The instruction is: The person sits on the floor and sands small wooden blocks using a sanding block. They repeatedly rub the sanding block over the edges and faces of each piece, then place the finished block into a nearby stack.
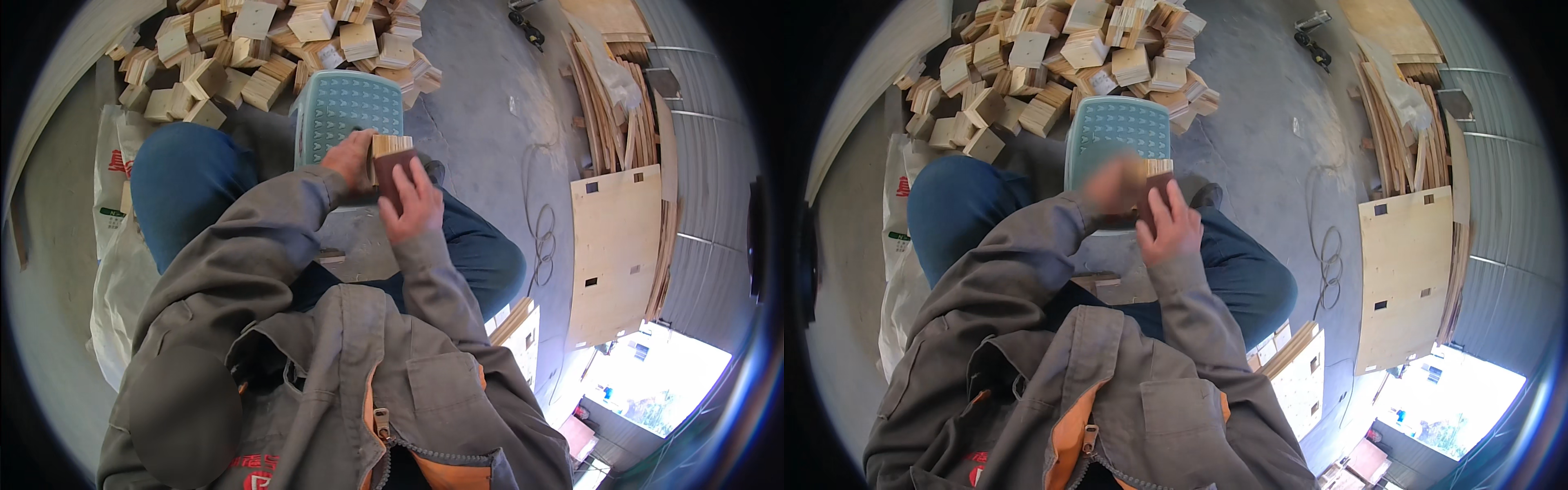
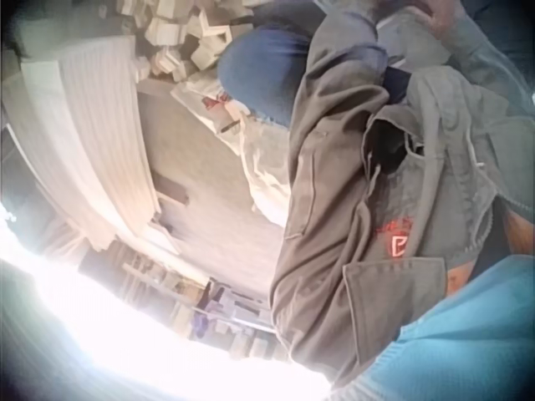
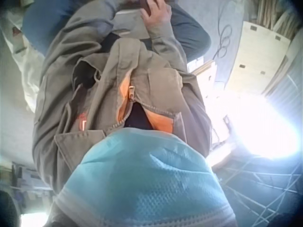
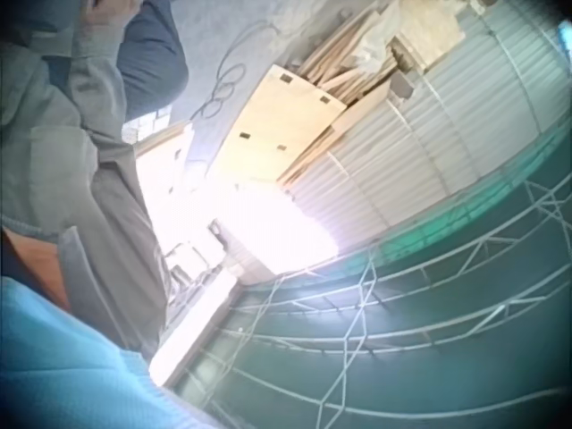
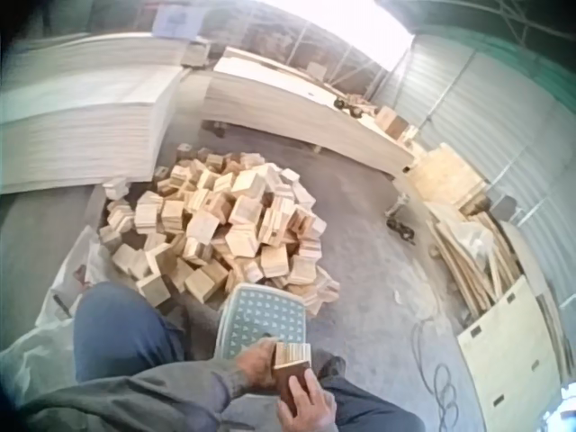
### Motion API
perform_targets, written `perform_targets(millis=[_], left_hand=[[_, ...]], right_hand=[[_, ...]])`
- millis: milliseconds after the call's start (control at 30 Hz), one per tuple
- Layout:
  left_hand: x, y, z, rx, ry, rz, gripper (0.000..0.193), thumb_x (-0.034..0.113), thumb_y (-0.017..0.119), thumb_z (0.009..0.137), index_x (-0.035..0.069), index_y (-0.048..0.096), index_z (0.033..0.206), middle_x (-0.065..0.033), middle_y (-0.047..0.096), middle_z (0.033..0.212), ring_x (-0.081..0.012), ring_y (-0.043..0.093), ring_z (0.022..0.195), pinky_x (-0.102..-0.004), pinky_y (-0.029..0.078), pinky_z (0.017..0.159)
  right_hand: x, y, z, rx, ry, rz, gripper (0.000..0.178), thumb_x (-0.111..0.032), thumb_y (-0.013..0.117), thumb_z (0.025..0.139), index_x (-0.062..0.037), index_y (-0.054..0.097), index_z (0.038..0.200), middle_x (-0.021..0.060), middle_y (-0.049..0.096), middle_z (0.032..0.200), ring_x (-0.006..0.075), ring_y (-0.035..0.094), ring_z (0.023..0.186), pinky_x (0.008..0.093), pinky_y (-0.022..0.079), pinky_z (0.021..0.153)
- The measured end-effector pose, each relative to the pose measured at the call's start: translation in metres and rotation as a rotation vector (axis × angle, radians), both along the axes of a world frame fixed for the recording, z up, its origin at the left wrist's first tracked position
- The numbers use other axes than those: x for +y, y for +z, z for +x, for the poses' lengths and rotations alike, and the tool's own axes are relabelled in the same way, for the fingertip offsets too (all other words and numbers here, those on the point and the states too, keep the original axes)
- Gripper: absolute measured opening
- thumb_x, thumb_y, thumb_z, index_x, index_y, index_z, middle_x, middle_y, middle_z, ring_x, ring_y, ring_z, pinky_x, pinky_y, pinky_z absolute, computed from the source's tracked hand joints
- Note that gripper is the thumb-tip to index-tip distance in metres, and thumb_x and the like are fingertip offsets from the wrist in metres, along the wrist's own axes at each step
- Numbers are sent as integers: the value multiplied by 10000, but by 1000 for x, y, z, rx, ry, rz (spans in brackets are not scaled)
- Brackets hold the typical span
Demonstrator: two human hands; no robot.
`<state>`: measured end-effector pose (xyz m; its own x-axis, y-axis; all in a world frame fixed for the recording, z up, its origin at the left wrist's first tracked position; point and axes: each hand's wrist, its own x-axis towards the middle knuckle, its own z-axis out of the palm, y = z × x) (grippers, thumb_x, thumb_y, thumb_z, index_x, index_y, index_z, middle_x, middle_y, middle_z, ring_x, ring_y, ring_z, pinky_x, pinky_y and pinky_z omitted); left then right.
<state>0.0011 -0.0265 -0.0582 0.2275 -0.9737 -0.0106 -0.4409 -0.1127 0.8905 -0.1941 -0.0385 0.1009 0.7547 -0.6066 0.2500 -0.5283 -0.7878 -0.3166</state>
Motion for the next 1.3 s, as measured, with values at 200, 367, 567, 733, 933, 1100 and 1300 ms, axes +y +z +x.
perform_targets(millis=[200, 367, 567, 733, 933, 1100, 1300], left_hand=[[-1, 13, -6, -38, 26, 11, 731, 297, 853, 792, 91, 520, 1410, -189, 605, 1337, -382, 617, 1235, -465, 526, 1011], [0, 33, -5, -2, -42, -151, 379, 106, 794, 827, 61, 651, 1175, -158, 673, 1097, -313, 657, 1015, -442, 533, 892], [10, 35, -2, -76, -85, -287, 662, 116, 885, 689, 86, 585, 1278, -137, 649, 1142, -330, 634, 1048, -464, 524, 895], [8, 45, -3, -118, -176, -134, 690, 96, 876, 645, 83, 574, 1265, -124, 638, 1137, -316, 627, 1024, -439, 529, 869], [3, 10, 2, 68, -87, -220, 710, 219, 919, 706, 70, 565, 1303, -160, 635, 1203, -311, 635, 1094, -441, 532, 925], [11, 93, -4, 47, -73, 114, 869, 346, 930, 751, 58, 492, 1443, -199, 588, 1382, -360, 607, 1266, -447, 505, 1081], [16, 91, 2, 72, -27, 153, 998, 400, 951, 705, 84, 452, 1510, -212, 570, 1442, -402, 569, 1340, -453, 481, 1129]], right_hand=[[28, 6, -27, -15, 26, -1, 616, -223, 814, 799, -168, 684, 1398, 137, 522, 1574, 342, 608, 1145, 471, 478, 996], [-2, -3, -1, -61, 0, -63, 588, -222, 801, 806, -174, 695, 1383, 94, 531, 1572, 349, 599, 1170, 486, 477, 1014], [-63, -1, 68, 92, -202, -8, 581, -245, 800, 827, -196, 695, 1396, 105, 555, 1560, 376, 603, 1250, 484, 479, 1080], [-73, 10, 76, 157, -249, 37, 593, -269, 783, 844, -171, 680, 1419, 132, 542, 1567, 384, 592, 1268, 492, 474, 1092], [-15, 2, 22, 17, -52, 12, 591, -251, 780, 841, -175, 679, 1419, 113, 501, 1592, 391, 588, 1199, 510, 472, 1041], [20, 12, -27, 46, -50, 29, 608, -230, 801, 815, -173, 686, 1409, 122, 515, 1578, 358, 598, 1161, 489, 478, 1002], [11, 14, -8, 31, -29, -7, 611, -217, 822, 787, -171, 700, 1384, 104, 533, 1564, 345, 601, 1156, 482, 483, 997]])
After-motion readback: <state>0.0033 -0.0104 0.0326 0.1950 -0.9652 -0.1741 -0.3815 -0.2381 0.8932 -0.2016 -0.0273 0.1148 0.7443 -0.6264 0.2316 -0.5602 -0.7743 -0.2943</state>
